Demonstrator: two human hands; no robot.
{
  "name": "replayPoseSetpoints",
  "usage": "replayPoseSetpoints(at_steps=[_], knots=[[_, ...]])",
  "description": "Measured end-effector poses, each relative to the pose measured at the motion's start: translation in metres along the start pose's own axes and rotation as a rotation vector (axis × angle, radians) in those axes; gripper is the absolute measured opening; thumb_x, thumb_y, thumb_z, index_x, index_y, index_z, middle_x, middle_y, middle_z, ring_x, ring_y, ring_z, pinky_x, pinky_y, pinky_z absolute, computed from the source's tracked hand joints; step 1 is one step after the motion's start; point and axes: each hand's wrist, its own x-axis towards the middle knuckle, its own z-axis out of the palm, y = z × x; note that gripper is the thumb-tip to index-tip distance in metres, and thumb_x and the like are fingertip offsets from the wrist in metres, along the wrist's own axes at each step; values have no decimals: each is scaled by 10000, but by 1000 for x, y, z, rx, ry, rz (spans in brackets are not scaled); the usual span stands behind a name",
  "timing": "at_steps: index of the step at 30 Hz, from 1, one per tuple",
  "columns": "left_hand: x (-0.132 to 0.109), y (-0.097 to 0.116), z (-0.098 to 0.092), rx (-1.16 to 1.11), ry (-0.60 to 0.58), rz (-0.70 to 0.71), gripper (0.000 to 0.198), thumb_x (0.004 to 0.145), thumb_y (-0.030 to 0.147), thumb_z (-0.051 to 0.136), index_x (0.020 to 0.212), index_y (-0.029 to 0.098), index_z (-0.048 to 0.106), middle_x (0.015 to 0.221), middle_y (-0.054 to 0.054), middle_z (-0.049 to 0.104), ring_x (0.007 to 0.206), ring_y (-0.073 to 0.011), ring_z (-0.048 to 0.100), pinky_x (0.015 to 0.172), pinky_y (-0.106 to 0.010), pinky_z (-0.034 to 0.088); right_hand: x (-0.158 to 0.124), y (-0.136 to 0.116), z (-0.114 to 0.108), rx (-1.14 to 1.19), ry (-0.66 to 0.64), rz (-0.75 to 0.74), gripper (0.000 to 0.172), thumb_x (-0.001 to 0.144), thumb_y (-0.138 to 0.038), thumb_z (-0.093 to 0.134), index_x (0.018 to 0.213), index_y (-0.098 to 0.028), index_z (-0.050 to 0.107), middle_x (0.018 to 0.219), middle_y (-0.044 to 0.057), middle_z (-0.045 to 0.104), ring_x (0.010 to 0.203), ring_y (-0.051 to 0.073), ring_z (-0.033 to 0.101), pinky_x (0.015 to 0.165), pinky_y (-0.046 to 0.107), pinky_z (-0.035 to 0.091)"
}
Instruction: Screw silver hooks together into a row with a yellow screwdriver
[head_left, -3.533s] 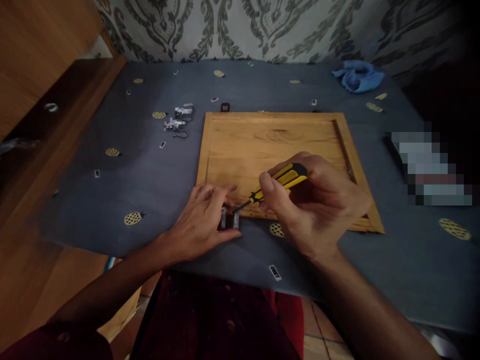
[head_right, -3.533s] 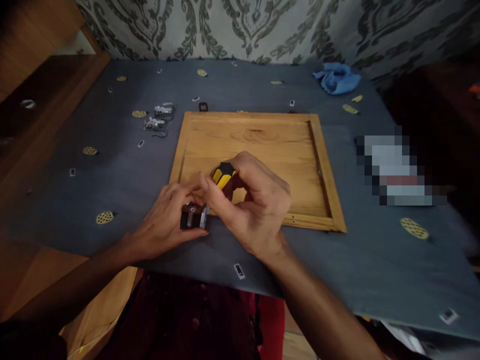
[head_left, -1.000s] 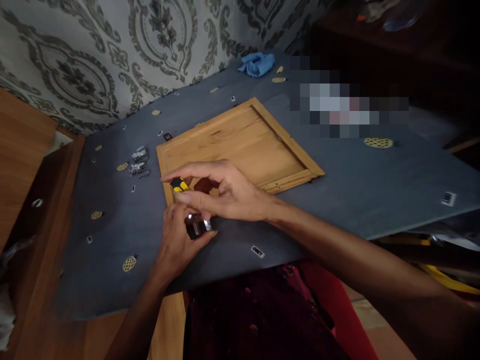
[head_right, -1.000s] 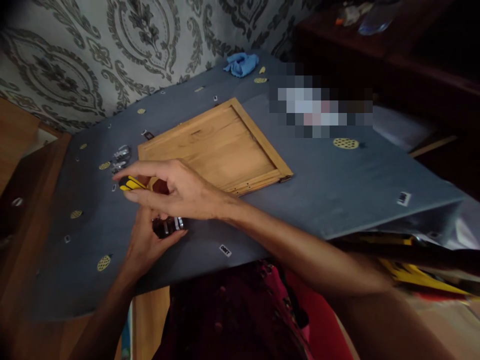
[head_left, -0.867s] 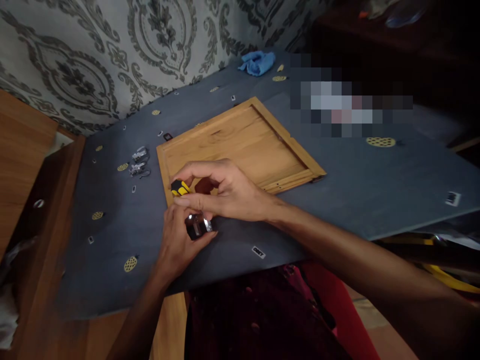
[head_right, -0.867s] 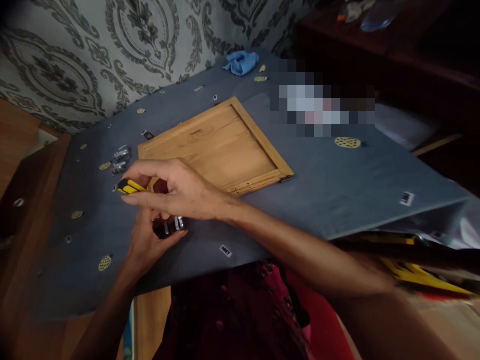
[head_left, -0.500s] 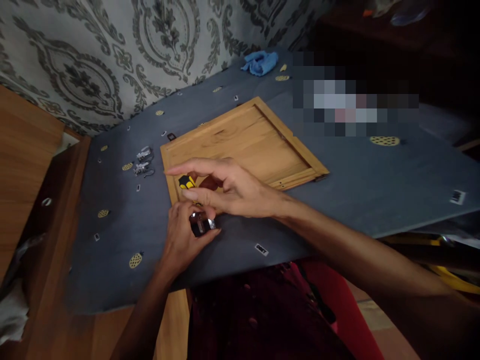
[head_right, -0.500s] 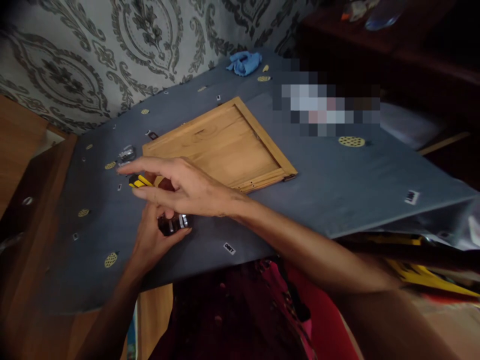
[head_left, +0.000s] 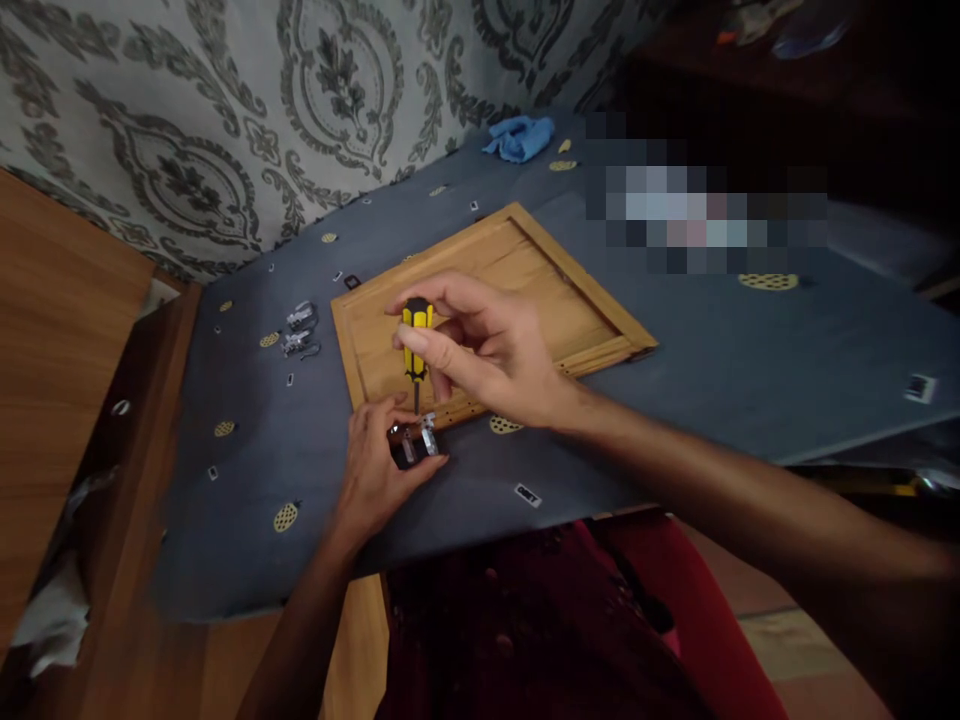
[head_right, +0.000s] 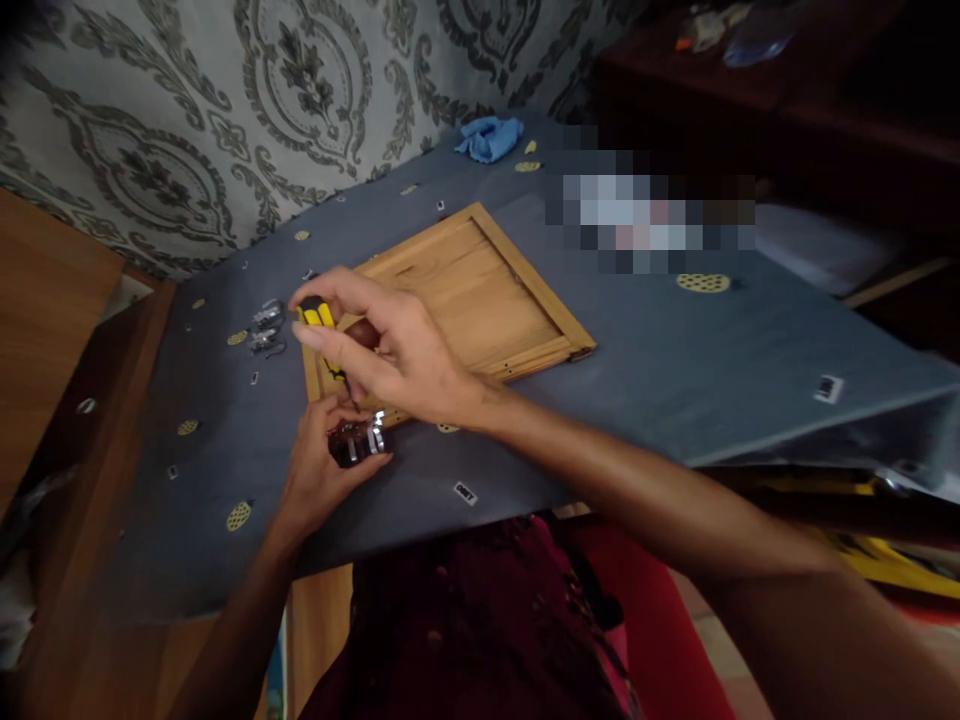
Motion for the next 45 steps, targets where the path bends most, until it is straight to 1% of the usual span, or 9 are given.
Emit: replayPoseSetpoints(at_steps=[4, 9, 21, 28, 32, 37, 40, 42, 45], knots=[[0, 2, -1, 30, 2, 28, 518, 725, 290, 881, 1110, 249, 537, 1202, -73, 657, 1154, -303, 610, 983, -490, 483, -15, 14, -2, 40, 15, 44, 150, 954, -257, 634, 1067, -162, 610, 881, -23, 623, 452, 5, 556, 396, 129, 442], [0, 4, -2, 49, -26, 20, 503, 733, 291, 876, 1108, 253, 542, 1216, -70, 663, 1170, -304, 603, 999, -497, 476, -25, 19, -1, 66, 63, 74, 184, 964, -307, 636, 1088, -178, 595, 876, -17, 631, 415, 18, 553, 372, 151, 444], [1, 6, -3, 61, -55, 12, 445, 743, 266, 865, 1084, 242, 579, 1206, -67, 661, 1200, -311, 579, 1012, -505, 461, -25, 18, -4, -41, 53, 73, 188, 963, -304, 634, 1099, -179, 600, 914, -4, 657, 441, 18, 564, 395, 152, 455], [0, 6, -3, 62, -48, 24, 446, 763, 280, 845, 1109, 245, 567, 1214, -69, 657, 1182, -305, 592, 1010, -513, 459, -25, 21, -2, -45, 24, 56, 159, 967, -258, 619, 1098, -171, 594, 879, -13, 672, 430, 13, 565, 401, 147, 452], [0, 6, -3, 62, -44, 29, 448, 758, 274, 849, 1098, 246, 559, 1239, -71, 645, 1176, -302, 592, 1004, -507, 462, -26, 23, -2, -49, 13, 41, 155, 964, -242, 621, 1099, -172, 595, 788, -51, 620, 430, 20, 562, 418, 156, 460], [0, 5, -3, 54, -38, 29, 445, 749, 270, 860, 1067, 249, 549, 1202, -57, 643, 1137, -294, 597, 974, -489, 477, -19, 20, 3, -16, -14, 59, 177, 895, -236, 709, 980, -195, 560, 848, -44, 608, 485, 23, 528, 407, 162, 407], [1, 5, -3, 55, -39, 22, 473, 744, 276, 864, 1087, 250, 539, 1147, -51, 643, 1087, -290, 600, 950, -487, 483, -9, 18, 8, 11, -25, 127, 236, 864, -243, 743, 902, -205, 513, 756, -68, 546, 530, 41, 493, 441, 163, 405], [1, 5, -3, 53, -32, 17, 507, 749, 279, 857, 1128, 256, 520, 1100, -38, 642, 1051, -281, 605, 933, -478, 487, -3, 16, 9, 15, -89, 115, 219, 865, -242, 735, 910, -200, 525, 692, -91, 483, 531, 40, 468, 461, 156, 400], [1, 6, -3, 56, -18, 26, 501, 746, 265, 855, 1100, 259, 501, 1055, -22, 625, 1004, -263, 605, 893, -444, 493, 4, 11, 4, -12, -279, 142, 207, 943, -265, 632, 1119, -172, 575, 687, -86, 538, 503, 47, 521, 467, 168, 422]])
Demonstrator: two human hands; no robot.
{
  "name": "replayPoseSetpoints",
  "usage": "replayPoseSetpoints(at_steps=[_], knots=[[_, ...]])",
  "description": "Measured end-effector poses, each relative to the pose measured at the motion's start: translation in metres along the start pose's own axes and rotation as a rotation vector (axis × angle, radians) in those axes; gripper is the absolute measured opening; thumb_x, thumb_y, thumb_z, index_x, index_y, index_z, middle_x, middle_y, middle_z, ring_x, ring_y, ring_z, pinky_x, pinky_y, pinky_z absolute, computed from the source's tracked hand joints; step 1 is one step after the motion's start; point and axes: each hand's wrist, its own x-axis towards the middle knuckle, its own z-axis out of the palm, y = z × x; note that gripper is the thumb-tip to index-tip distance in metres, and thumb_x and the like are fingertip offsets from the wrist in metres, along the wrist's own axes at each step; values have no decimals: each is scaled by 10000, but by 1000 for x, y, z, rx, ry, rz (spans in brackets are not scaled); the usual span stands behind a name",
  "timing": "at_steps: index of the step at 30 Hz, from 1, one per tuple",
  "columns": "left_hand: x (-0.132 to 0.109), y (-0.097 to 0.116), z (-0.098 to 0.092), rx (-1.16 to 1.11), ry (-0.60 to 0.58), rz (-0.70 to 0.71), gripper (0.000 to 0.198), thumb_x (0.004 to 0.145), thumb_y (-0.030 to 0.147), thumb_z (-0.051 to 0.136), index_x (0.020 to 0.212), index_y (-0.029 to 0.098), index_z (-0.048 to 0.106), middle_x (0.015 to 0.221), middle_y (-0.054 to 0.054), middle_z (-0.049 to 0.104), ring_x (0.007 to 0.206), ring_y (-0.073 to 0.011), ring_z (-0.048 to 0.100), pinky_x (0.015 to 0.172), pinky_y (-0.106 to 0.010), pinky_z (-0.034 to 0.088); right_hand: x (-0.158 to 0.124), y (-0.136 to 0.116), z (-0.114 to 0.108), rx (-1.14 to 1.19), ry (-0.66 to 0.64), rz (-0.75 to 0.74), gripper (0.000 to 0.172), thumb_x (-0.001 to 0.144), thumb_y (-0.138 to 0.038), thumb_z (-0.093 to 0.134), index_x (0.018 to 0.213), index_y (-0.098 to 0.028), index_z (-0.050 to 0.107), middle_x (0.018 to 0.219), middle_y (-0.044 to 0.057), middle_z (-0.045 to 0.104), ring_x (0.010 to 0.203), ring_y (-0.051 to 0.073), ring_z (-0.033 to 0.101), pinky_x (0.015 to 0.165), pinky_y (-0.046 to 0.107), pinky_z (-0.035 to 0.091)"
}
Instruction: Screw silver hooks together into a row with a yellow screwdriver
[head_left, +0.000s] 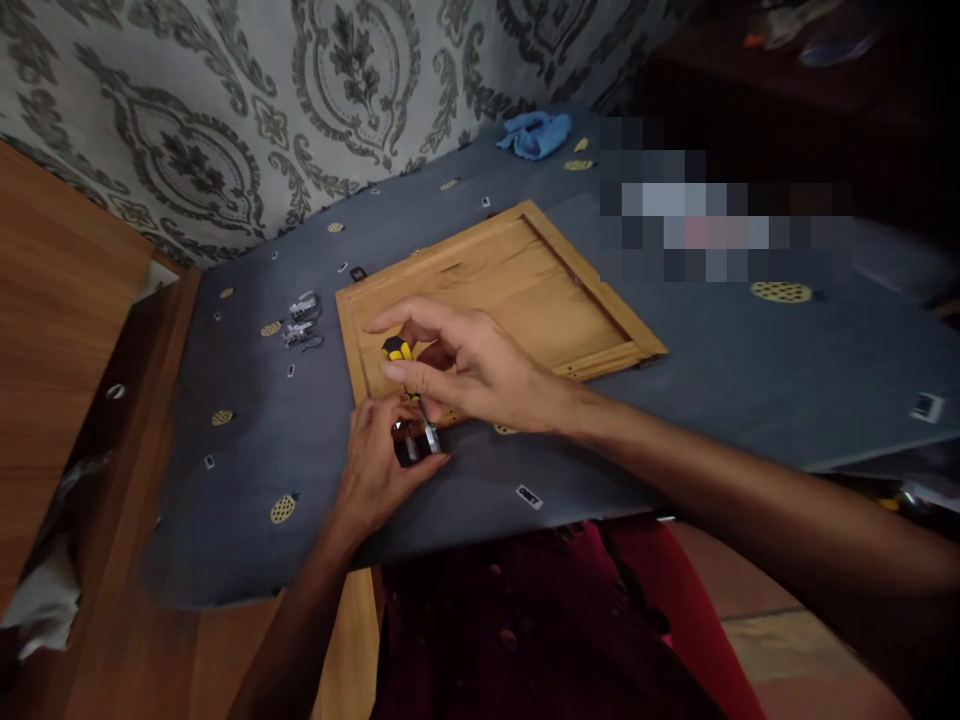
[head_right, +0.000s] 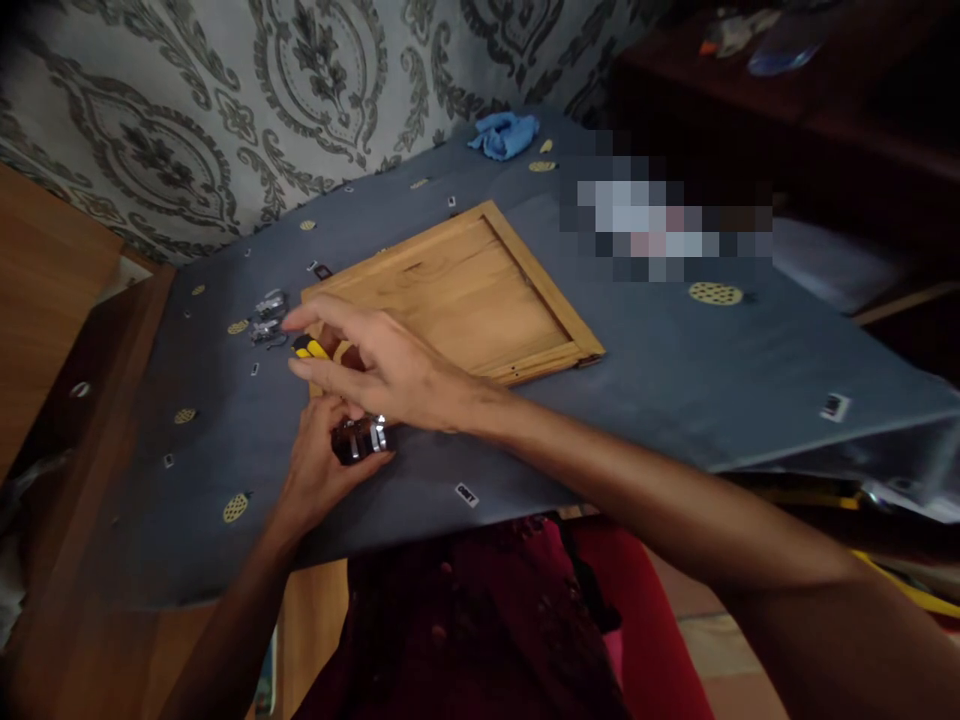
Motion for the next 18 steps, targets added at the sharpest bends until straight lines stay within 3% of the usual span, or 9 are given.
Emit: replayPoseSetpoints(at_steps=[4, 8, 12, 15, 18], knots=[[0, 1, 0, 4, 0, 17, 473, 730, 241, 866, 1019, 252, 491, 1000, -6, 604, 954, -247, 593, 858, -417, 486, 2, -7, -6, -7, -175, 41, 243, 995, -268, 540, 1178, -122, 604, 624, -61, 596, 549, 86, 624, 505, 182, 475], [0, 0, 0, 7, 2, -8, 442, 739, 276, 859, 1002, 241, 506, 982, -11, 597, 953, -253, 599, 850, -414, 489, 9, -4, -2, 75, -145, 29, 77, 922, -216, 645, 942, -154, 603, 632, -86, 559, 460, 38, 537, 422, 149, 402], [0, -2, 1, 4, 22, -9, 447, 728, 275, 868, 1003, 233, 517, 1017, -31, 598, 983, -270, 603, 853, -425, 498, 15, 0, 3, 98, -119, 20, 228, 859, -197, 723, 796, -188, 503, 593, -115, 472, 423, 23, 459, 377, 143, 345], [0, -2, 2, -8, 33, -5, 450, 722, 278, 871, 1007, 233, 526, 1023, -32, 598, 987, -272, 605, 854, -424, 500, 14, -3, 0, 52, -109, -7, 226, 843, -258, 758, 860, -179, 548, 613, -104, 513, 457, 37, 495, 401, 153, 375], [0, -1, 1, 0, 10, -9, 434, 736, 283, 860, 1011, 236, 528, 1022, -27, 603, 984, -264, 607, 862, -421, 496, 10, -6, -7, 30, -184, 51, 211, 918, -256, 654, 1089, -138, 620, 730, -51, 615, 549, 65, 602, 509, 193, 500]])
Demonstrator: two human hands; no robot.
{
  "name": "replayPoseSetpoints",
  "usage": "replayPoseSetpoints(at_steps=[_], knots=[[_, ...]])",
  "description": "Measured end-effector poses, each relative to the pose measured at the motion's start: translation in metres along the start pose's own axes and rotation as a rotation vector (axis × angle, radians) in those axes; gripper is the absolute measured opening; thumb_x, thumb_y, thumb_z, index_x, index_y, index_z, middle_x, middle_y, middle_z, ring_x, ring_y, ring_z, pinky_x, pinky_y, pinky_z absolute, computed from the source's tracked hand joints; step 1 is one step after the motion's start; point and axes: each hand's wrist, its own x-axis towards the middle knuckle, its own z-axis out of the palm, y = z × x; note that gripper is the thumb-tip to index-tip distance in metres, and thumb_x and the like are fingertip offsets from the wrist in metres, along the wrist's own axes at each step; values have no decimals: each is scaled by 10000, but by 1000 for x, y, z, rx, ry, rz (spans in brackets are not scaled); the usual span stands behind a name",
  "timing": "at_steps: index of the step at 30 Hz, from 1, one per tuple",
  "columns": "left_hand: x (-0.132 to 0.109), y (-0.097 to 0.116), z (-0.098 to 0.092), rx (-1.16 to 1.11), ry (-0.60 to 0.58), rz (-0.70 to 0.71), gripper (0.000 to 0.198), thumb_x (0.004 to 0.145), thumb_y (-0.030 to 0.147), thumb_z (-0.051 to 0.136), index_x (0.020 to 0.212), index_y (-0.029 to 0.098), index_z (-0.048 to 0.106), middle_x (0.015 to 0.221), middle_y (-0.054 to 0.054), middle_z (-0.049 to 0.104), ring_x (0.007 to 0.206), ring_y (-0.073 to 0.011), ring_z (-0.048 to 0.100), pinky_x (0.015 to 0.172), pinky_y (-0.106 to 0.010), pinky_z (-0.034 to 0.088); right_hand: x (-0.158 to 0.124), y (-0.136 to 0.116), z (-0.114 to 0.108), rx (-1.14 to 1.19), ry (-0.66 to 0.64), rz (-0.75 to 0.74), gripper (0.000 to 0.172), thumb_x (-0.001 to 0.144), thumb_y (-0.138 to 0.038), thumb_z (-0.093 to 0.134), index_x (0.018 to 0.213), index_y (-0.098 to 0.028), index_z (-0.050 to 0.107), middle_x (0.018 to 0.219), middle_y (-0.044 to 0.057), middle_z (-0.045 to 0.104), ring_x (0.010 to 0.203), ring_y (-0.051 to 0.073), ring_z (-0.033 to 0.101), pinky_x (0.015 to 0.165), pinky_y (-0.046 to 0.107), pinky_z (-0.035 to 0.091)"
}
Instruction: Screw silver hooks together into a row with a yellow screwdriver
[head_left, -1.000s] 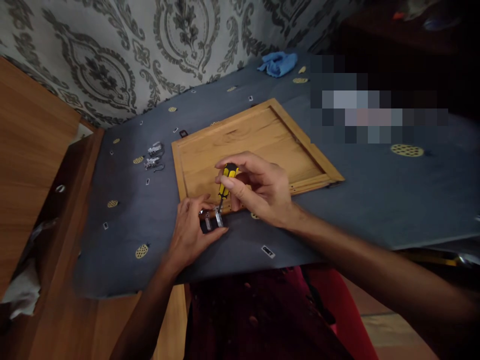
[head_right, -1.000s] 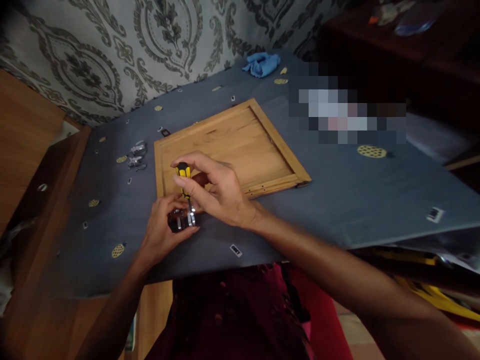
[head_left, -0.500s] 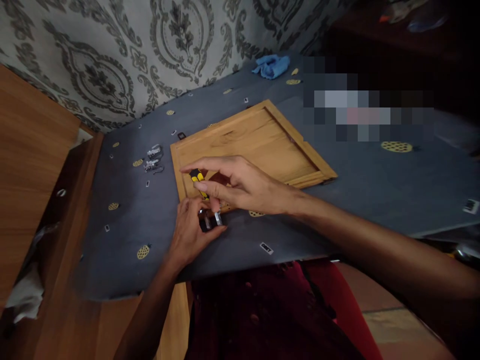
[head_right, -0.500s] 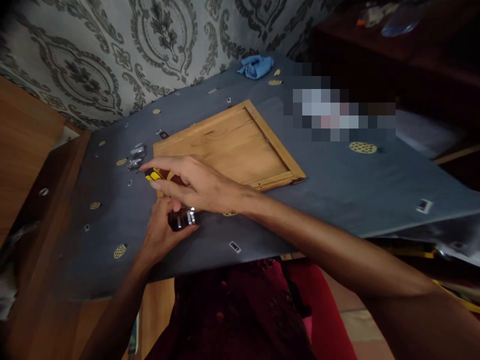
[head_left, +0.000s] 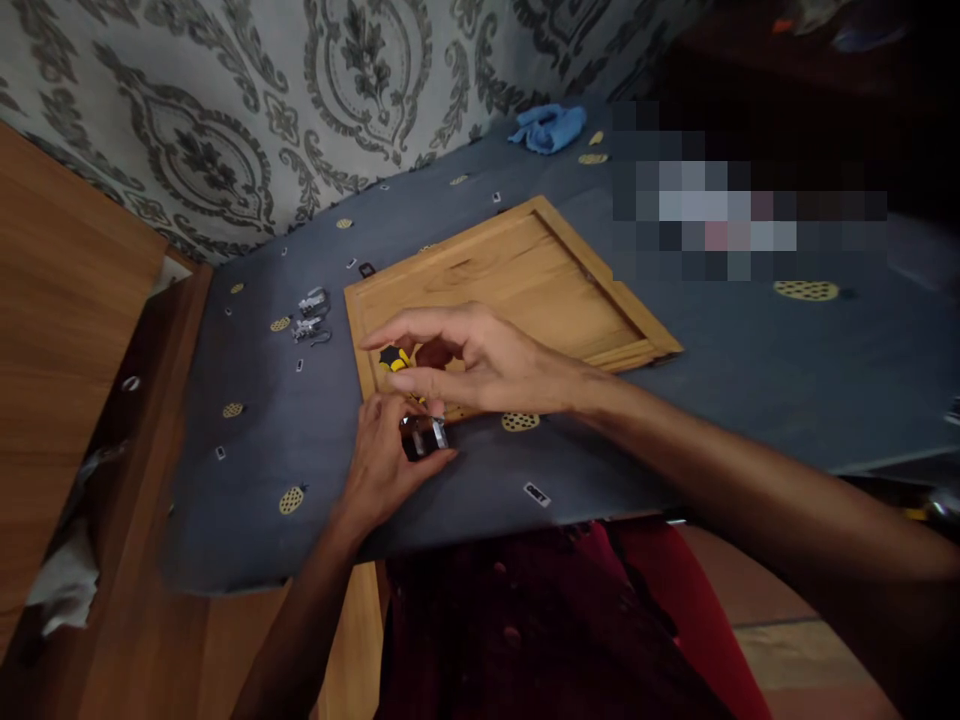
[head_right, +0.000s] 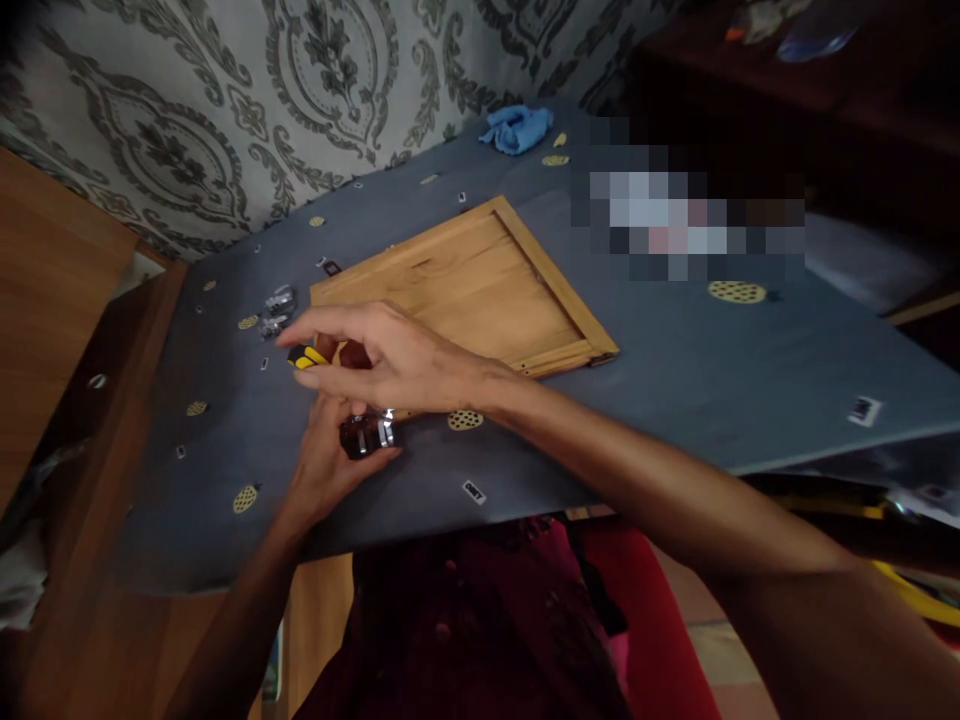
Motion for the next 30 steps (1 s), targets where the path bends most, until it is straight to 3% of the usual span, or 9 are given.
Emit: replayPoseSetpoints(at_steps=[2, 6, 11, 14, 23, 30], knots=[[0, 1, -1, 12, -14, -10, 427, 743, 291, 856, 1009, 238, 525, 1009, -21, 602, 967, -257, 607, 849, -413, 497, -2, 1, -2, 60, -22, 27, 213, 925, -240, 626, 1108, -130, 621, 713, -55, 617, 542, 67, 617, 521, 196, 516], [0, 1, -1, 7, -12, -17, 422, 755, 322, 850, 1006, 241, 520, 1002, -24, 607, 959, -258, 612, 838, -420, 505, -5, 6, 4, 157, 53, 28, 222, 857, -308, 736, 873, -165, 567, 608, -87, 542, 476, 48, 538, 428, 157, 435], [0, -1, 0, -12, 4, -8, 482, 732, 351, 871, 1037, 241, 514, 1058, -42, 624, 1024, -284, 620, 881, -463, 516, -10, -2, 13, 91, 321, -131, 334, 807, -337, 804, 772, -196, 502, 692, -71, 506, 515, 38, 506, 425, 157, 428], [0, -1, 0, -27, -12, 3, 488, 737, 297, 873, 1068, 250, 519, 1126, -43, 639, 1085, -281, 617, 940, -469, 502, -12, -5, 12, 47, 424, -117, 301, 826, -325, 785, 810, -209, 507, 773, -52, 520, 516, 43, 495, 394, 169, 424], [0, -1, 0, -10, -8, 7, 558, 723, 303, 883, 1136, 264, 510, 1059, -29, 654, 1045, -280, 622, 922, -467, 508, -9, 17, 12, -81, 364, -136, 322, 872, -404, 733, 823, -205, 484, 741, -62, 459, 545, 39, 432, 435, 165, 351], [0, -2, 1, -11, 3, 29, 552, 734, 343, 877, 1143, 252, 519, 1043, -31, 653, 1004, -276, 626, 895, -465, 510, -9, 20, 12, -119, 347, -140, 242, 882, -303, 709, 847, -205, 491, 690, -79, 426, 527, 39, 411, 447, 164, 347]])
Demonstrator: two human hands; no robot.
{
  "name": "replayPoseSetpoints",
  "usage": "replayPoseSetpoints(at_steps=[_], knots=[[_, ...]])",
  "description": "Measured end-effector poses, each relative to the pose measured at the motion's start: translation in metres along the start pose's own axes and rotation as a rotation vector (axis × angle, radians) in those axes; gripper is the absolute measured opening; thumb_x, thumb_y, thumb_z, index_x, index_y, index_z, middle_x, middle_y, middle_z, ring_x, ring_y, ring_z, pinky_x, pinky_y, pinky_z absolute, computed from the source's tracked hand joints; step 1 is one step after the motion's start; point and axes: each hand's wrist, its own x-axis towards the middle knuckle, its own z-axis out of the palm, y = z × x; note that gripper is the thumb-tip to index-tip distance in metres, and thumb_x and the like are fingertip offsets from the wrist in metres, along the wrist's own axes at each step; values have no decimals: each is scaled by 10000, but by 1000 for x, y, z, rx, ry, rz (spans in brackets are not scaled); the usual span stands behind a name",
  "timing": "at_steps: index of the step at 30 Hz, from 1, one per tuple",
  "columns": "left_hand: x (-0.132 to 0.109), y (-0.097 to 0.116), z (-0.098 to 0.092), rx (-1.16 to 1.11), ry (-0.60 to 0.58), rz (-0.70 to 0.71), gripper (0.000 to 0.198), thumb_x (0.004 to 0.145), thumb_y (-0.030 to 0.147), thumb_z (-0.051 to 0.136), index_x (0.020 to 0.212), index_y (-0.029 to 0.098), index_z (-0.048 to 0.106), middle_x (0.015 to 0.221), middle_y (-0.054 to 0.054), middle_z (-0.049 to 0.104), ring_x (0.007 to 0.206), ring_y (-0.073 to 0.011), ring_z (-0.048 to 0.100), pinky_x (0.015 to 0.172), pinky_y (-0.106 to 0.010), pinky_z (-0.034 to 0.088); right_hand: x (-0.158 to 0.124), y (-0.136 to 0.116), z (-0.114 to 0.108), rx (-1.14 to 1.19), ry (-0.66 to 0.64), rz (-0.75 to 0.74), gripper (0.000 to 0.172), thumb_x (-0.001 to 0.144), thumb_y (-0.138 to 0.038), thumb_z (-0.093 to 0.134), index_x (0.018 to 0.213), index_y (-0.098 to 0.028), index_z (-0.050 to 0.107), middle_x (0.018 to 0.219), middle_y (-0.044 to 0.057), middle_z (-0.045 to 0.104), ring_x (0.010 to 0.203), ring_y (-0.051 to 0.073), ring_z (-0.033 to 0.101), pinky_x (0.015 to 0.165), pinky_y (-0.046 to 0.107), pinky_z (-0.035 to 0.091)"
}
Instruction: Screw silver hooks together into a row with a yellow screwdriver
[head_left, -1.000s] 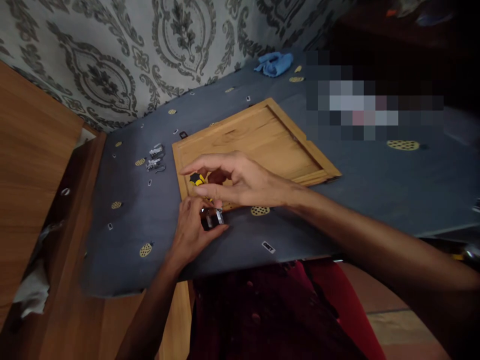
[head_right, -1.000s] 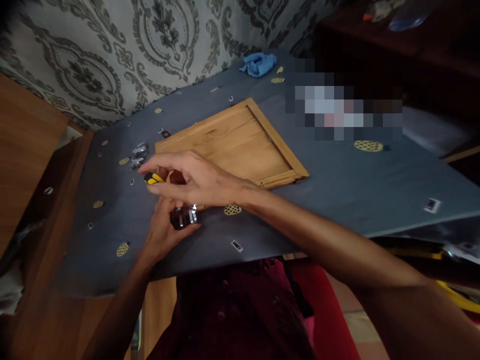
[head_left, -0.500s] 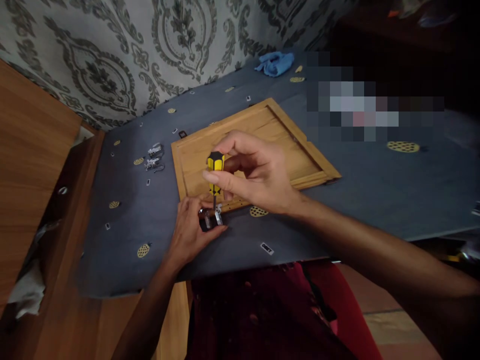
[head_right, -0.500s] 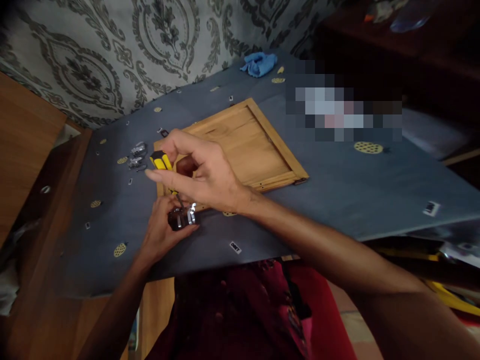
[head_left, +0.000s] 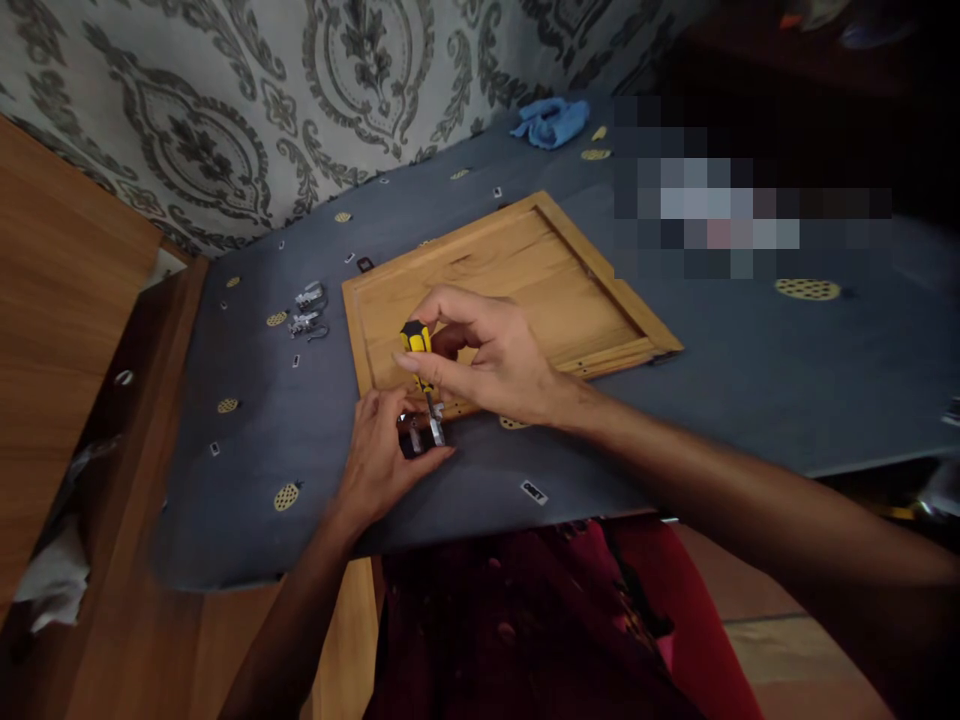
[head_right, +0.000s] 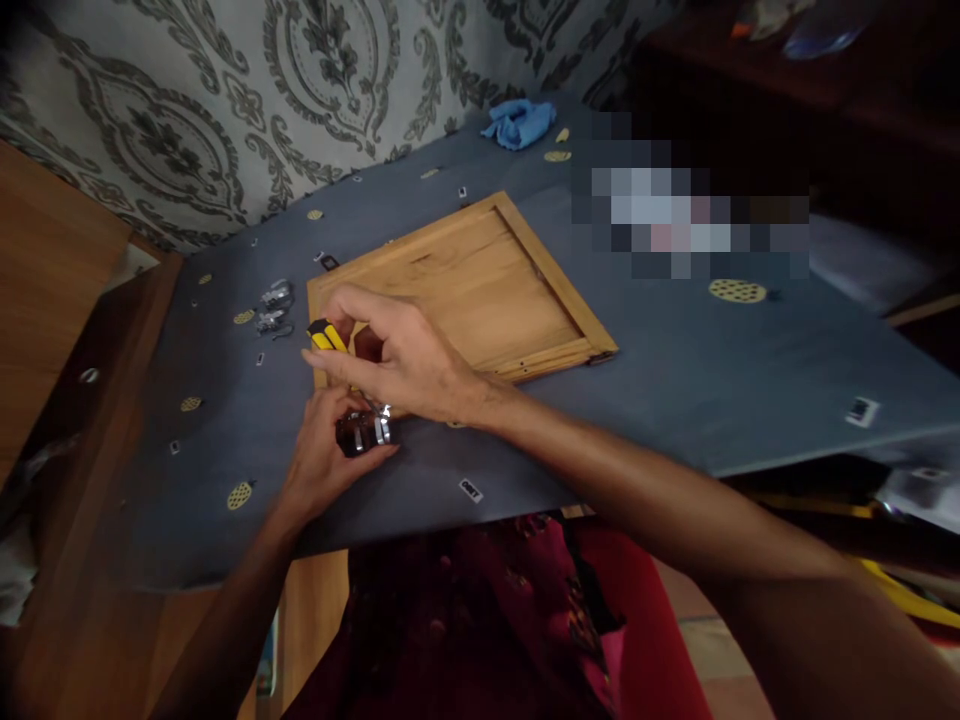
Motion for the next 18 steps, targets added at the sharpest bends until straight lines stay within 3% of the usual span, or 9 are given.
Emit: replayPoseSetpoints(at_steps=[8, 18], knots=[[0, 0, 0, 2, 2, 9, 533, 728, 326, 882, 1107, 247, 516, 1046, -30, 650, 1017, -272, 620, 912, -452, 499, 1, 0, -1, 15, -20, -45, 257, 870, -259, 708, 815, -212, 461, 677, -84, 418, 510, 39, 391, 433, 171, 312], [1, 3, -2, 29, -7, 20, 494, 770, 312, 848, 1127, 245, 512, 1041, -17, 640, 1017, -255, 617, 907, -415, 487, -1, -1, 0, 3, -13, -72, 219, 892, -240, 701, 837, -187, 496, 721, -70, 472, 582, 40, 452, 478, 147, 370]])
